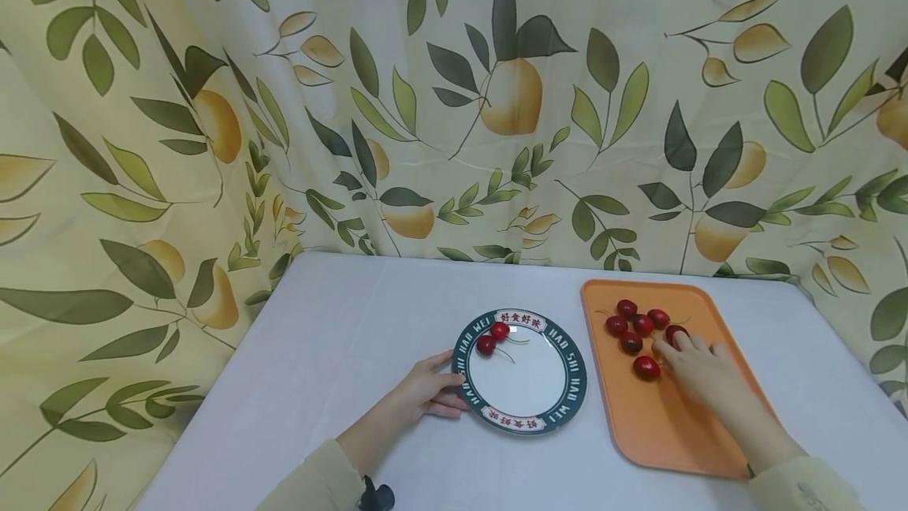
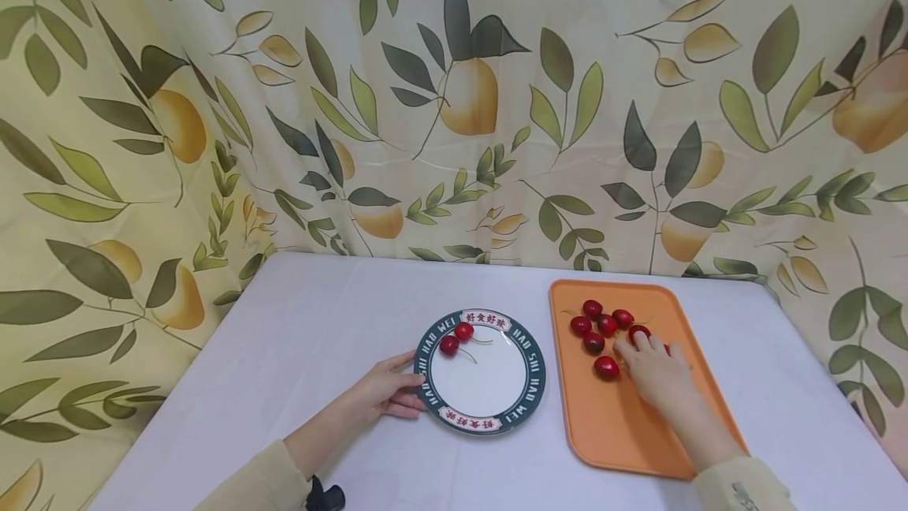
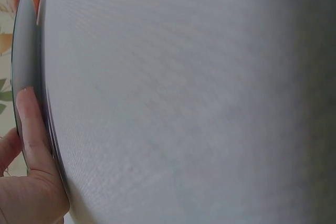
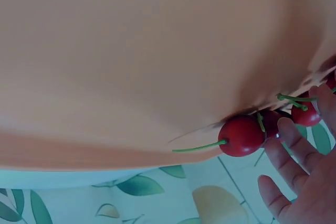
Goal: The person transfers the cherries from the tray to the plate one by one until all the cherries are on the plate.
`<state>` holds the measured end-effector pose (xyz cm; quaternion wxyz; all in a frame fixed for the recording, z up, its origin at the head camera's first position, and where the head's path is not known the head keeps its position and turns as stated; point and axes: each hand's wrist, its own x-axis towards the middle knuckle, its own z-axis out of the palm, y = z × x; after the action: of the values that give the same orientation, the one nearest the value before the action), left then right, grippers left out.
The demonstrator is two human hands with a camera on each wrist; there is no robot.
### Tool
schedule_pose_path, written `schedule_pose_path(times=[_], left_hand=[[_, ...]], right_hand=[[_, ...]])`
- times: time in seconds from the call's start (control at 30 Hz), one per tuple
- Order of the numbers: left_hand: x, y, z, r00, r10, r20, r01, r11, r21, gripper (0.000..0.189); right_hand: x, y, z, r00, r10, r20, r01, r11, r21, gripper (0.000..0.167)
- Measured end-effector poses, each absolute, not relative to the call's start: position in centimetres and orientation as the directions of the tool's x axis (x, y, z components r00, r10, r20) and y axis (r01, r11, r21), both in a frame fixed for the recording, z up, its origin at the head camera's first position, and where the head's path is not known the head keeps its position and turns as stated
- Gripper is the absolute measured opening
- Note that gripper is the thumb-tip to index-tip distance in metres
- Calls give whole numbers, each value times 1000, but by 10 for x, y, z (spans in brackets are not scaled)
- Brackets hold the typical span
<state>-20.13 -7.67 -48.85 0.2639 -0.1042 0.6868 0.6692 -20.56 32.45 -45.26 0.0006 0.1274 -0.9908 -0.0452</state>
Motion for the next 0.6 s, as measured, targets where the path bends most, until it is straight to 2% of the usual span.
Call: schedule_pose_path(times=[0.3, 0.6], left_hand=[[-201, -77, -487, -840, 212, -499, -493, 82, 866, 65], [-200, -76, -485, -843, 212, -494, -488, 80, 869, 64]], right_hand=[[-206, 324, -453, -966, -246, -74, -253, 962, 104, 29], [-205, 323, -451, -970, -237, -52, -241, 966, 95, 27]])
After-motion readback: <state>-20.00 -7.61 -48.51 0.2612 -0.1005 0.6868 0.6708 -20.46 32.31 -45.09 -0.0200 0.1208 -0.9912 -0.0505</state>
